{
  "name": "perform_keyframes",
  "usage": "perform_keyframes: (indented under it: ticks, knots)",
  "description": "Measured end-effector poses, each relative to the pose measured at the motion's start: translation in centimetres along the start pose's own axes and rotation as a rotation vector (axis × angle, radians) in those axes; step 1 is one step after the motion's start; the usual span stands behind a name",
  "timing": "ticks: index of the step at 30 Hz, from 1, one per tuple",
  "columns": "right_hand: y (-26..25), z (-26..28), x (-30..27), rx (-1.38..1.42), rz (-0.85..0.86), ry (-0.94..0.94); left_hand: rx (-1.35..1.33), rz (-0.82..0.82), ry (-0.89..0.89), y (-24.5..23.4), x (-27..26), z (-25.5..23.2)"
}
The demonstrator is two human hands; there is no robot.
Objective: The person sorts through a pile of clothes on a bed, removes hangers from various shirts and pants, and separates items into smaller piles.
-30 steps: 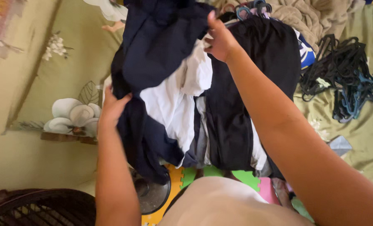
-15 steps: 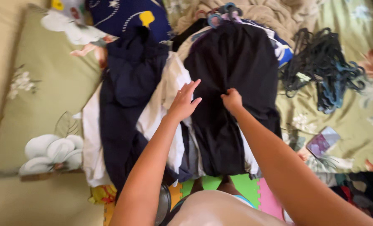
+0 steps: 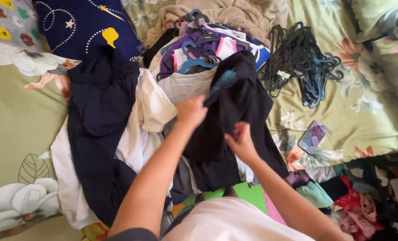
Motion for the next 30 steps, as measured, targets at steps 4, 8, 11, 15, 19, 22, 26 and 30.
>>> perform_keyframes:
  ticks: [4, 8, 11, 15, 19, 22, 26, 30]
  knots:
    - [-3.4, 6.1, 3.8, 0.014, -0.210, 0.011, 0.153, -0.280, 0.329, 0.5, -5.3, -7.6]
    - [-6.0, 6.7, 6.6, -0.427, -0.176, 0.357, 0.357, -0.359, 0.295, -0.1, -8.5, -11.1]
    - [-8.0, 6.4, 8.8, -0.701, -0.116, 0.285, 0.329, -0.386, 0.355, -1.6, -10.6, -11.9]
    - [-9.4, 7.0, 9.0, -0.765, -0.195, 0.095, 0.180, -0.348, 0.439, -3.6, -11.6, -12.8]
    - [-9.0, 8.6, 10.0, -0.863, -0.177, 0.016, 0.107, -0.440, 0.655, -5.5, -13.1, -15.1]
    - [-7.0, 9.7, 9.6, -0.928, -0.110, -0.012, -0.050, -0.386, 0.817, -4.3, -13.2, -17.3]
    - [-5.6, 10.5, 7.7, -0.989, 0.088, -0.119, -0.136, -0.113, 0.664, -1.5, -12.2, -17.5]
    - [-11.2, 8.3, 9.2, -0.862, 0.031, -0.028, -0.075, -0.211, 0.578, -3.5, -13.0, -15.4]
Point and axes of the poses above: each hand's wrist, its own x-axis towards the middle knuckle, its own y-axis out of the palm, z = x × y, the point moved 5 cm from there along x, towards the middle knuckle, and after that the axes turned 9 degrees about -x, right-handed, at the moved point
